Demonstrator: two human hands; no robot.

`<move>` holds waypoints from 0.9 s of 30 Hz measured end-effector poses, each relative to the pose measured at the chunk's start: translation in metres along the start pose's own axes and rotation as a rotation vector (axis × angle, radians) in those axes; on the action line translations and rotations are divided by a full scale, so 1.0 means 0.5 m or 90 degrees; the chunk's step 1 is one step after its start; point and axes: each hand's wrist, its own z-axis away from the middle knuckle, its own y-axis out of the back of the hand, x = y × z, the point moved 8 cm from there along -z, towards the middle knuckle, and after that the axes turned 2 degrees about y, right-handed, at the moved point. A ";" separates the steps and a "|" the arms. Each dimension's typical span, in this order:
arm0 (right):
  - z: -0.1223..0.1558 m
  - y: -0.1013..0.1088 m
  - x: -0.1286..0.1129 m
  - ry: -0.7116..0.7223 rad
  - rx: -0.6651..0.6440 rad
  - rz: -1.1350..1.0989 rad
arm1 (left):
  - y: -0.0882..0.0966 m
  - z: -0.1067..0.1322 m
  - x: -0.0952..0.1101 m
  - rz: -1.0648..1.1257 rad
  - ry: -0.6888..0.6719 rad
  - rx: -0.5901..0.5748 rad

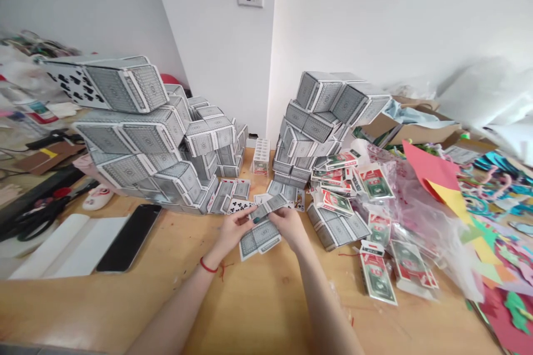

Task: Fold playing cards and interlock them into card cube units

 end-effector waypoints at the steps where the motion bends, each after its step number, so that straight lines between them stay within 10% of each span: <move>1: -0.001 0.005 -0.013 0.028 0.004 0.055 | 0.004 -0.002 -0.003 0.000 -0.003 0.010; 13: 0.012 -0.035 -0.134 0.233 -0.005 0.615 | 0.013 -0.009 -0.017 0.049 0.026 0.050; 27: 0.014 -0.041 -0.143 0.230 0.018 0.720 | 0.016 -0.007 -0.017 0.036 0.045 0.062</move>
